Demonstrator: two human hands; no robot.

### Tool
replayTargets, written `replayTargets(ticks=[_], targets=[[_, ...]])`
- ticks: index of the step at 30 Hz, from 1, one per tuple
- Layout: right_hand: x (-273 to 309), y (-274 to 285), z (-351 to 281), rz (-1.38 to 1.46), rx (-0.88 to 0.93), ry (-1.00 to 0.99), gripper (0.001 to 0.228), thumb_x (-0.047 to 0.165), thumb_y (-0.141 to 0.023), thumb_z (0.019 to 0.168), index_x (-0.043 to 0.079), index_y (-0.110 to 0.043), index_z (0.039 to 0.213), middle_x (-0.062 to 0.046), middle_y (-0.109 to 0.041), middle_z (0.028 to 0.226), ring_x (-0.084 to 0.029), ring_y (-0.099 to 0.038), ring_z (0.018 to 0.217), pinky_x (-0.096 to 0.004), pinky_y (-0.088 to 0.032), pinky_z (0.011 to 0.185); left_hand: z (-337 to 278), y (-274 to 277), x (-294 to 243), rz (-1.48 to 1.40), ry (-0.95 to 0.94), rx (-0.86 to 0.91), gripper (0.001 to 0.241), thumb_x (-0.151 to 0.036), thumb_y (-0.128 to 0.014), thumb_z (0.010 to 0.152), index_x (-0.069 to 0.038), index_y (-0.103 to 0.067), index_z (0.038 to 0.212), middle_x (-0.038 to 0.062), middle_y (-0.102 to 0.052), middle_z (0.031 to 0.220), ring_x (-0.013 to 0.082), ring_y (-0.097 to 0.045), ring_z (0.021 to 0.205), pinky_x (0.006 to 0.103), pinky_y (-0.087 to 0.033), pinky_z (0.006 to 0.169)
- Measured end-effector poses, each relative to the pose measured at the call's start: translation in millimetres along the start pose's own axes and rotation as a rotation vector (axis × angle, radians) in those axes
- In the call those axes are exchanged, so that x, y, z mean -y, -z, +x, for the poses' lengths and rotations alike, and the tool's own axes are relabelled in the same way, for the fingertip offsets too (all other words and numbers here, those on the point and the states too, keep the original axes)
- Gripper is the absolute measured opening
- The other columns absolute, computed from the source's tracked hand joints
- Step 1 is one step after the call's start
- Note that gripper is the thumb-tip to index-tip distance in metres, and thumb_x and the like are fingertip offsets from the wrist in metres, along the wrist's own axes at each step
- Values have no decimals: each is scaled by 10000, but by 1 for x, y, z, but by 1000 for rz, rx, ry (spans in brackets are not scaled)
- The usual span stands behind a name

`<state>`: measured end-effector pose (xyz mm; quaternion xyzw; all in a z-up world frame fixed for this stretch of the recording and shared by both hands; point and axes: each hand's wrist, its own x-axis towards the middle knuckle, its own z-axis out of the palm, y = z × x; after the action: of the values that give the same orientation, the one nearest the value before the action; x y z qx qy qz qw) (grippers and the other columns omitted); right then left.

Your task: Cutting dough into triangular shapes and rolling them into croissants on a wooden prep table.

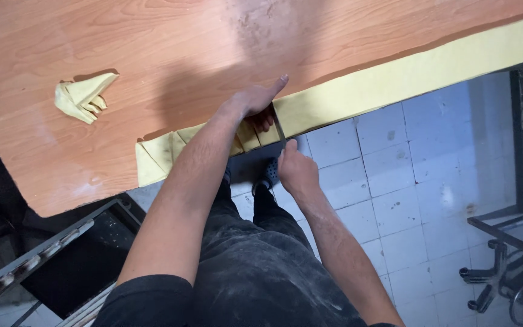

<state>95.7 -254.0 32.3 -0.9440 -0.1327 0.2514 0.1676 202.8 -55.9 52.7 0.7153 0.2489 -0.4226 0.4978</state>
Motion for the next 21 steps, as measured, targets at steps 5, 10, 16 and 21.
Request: replayTargets(ticks=[5, 10, 16, 21], targets=[[2, 0, 13, -61, 134, -30, 199, 165, -438, 1016, -8, -476, 1107, -267, -710, 799, -480, -694, 769, -599, -540, 695, -4, 3, -10, 78, 43, -7, 1004, -867, -253, 870, -2, -763, 843, 134, -762, 713, 222, -754, 611, 374, -626, 609], [-21, -49, 29, -70, 118, -11, 206, 119, -425, 993, -23, -485, 1131, -279, -713, 813, -484, -698, 779, -598, -546, 690, 6, 4, -9, 85, 54, -35, 1013, -866, -265, 890, 13, -765, 836, 141, -757, 724, 244, -749, 627, 392, -634, 639], [-28, -67, 17, 58, -16, 25, 218, 209, -463, 1038, -2, -486, 1088, -271, -696, 746, -499, -688, 731, -610, -542, 665, 39, -12, 28, 198, 19, -61, 1029, -842, -215, 916, 7, -789, 816, 110, -782, 756, 224, -757, 661, 360, -629, 708], [-31, -48, 9, 164, -128, 114, 254, 252, -508, 1035, 2, -460, 1033, -267, -675, 717, -517, -660, 698, -626, -515, 629, -9, -1, -2, 215, -39, -139, 1076, -816, -168, 978, 31, -827, 1056, 139, -800, 838, 175, -755, 702, 345, -509, 761]])
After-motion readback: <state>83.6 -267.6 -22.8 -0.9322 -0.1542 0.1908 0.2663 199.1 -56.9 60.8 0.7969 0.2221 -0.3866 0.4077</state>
